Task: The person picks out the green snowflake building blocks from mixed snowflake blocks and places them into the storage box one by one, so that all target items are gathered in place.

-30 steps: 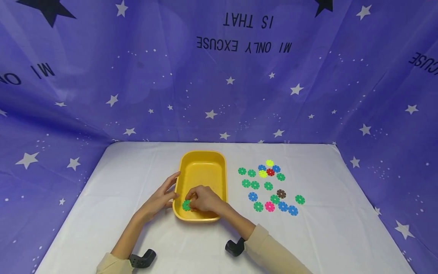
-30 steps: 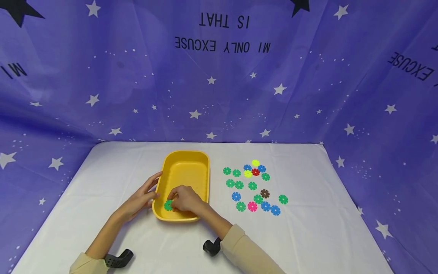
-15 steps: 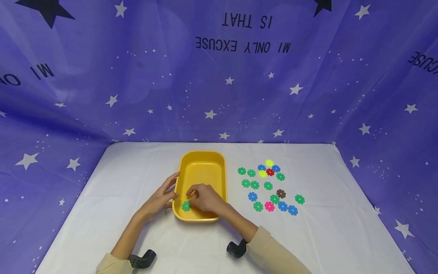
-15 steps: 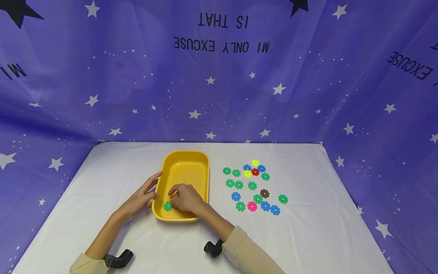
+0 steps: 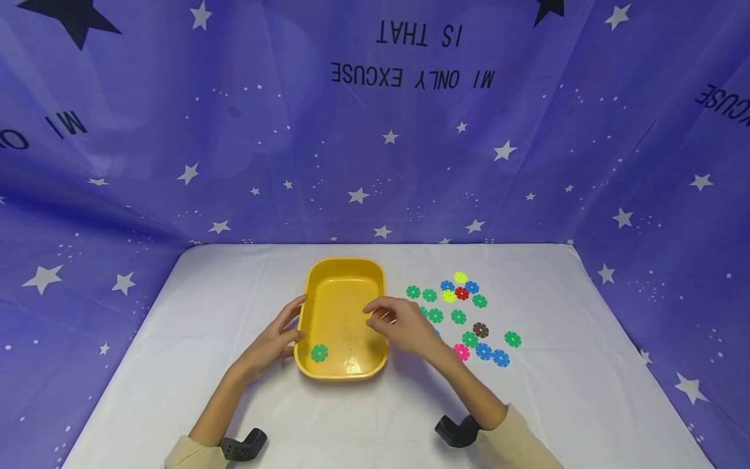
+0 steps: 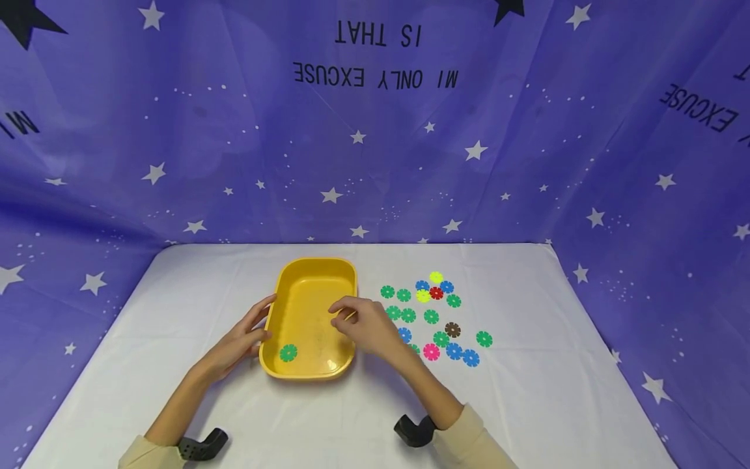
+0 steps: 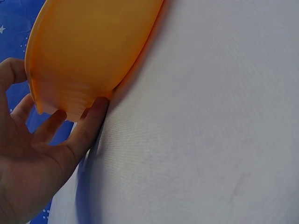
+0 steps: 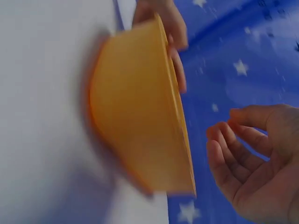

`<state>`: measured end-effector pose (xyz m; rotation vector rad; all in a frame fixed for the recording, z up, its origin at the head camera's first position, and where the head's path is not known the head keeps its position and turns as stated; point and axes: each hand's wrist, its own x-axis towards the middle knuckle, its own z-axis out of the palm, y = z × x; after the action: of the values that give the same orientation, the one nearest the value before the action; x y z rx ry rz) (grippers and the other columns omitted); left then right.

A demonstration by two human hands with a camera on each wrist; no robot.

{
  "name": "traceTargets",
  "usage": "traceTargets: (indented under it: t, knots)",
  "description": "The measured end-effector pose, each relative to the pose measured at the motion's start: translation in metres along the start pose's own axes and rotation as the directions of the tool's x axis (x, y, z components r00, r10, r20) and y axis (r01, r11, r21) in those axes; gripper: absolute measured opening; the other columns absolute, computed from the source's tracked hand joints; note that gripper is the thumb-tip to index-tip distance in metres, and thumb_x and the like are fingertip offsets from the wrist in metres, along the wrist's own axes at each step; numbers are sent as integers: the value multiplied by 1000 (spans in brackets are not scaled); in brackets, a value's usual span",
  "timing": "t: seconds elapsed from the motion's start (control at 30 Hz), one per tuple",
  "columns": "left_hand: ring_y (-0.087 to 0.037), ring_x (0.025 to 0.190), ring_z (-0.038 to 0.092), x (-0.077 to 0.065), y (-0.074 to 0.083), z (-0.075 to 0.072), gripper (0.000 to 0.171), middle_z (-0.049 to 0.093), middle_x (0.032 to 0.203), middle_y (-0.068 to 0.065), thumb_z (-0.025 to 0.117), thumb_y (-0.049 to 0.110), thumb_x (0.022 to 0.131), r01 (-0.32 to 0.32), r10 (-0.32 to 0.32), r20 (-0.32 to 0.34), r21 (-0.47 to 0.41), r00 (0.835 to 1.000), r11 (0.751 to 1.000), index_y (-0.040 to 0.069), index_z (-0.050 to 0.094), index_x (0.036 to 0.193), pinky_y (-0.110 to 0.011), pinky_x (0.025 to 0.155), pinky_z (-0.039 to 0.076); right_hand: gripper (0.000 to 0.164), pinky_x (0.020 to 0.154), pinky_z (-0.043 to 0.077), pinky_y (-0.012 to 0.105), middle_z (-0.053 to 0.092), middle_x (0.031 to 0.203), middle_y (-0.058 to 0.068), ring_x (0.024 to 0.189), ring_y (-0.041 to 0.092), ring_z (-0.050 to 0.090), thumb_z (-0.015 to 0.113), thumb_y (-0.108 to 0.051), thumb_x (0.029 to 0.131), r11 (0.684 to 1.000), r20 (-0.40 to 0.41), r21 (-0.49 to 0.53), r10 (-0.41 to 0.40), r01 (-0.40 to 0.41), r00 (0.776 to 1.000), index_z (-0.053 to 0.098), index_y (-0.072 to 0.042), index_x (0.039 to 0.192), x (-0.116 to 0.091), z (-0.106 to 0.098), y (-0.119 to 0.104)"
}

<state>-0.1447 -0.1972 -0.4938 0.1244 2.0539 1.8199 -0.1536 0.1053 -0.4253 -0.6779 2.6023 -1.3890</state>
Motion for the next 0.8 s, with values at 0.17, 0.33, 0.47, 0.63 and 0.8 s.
traceTargets:
  t: [0.17, 0.33, 0.47, 0.63, 0.8]
  knots:
    - [-45, 148, 6, 0, 1, 1, 77, 4, 165, -18, 57, 12, 94, -3, 3, 9, -5, 1000, 1000, 26, 20, 160, -54, 99, 48, 17, 73, 58, 26, 70, 93, -4, 82, 13, 67, 72, -12, 92, 1000, -138, -4, 27, -28, 990, 73, -11, 109, -31, -45, 28]
    - [-44, 148, 7, 0, 1, 1, 76, 5, 165, -17, 56, 12, 95, -6, 6, 12, -4, 1000, 1000, 27, 20, 160, -54, 99, 48, 19, 75, 57, 27, 70, 93, -1, 84, 17, 67, 70, -12, 93, 997, -233, -37, 51, -61, 971, 72, -9, 112, -67, -85, 67]
    - [-44, 148, 9, 0, -1, 1, 76, 7, 165, -17, 56, 11, 94, -2, 2, 6, -7, 1000, 1000, 27, 20, 160, -53, 99, 48, 21, 76, 56, 27, 70, 92, 2, 86, 21, 66, 68, -10, 94, 982, -301, -106, 115, -153, 947, 70, -5, 115, -93, -109, 100]
    - [-45, 148, 8, 1, -2, 1, 77, 6, 165, -17, 56, 11, 94, 1, -1, 6, -11, 1000, 1000, 28, 20, 160, -54, 100, 47, 29, 71, 54, 29, 68, 100, 9, 93, 29, 65, 68, -12, 94, 940, -336, -135, 255, -314, 907, 67, -2, 121, -121, -130, 134]
    - [-44, 148, 8, 1, -1, 1, 77, 6, 165, -16, 56, 12, 94, -1, 1, 2, -7, 1000, 1000, 28, 20, 160, -53, 100, 48, 40, 62, 51, 27, 63, 105, 13, 92, 27, 63, 72, -15, 91, 909, -299, -139, 339, -392, 892, 63, -1, 127, -141, -139, 157]
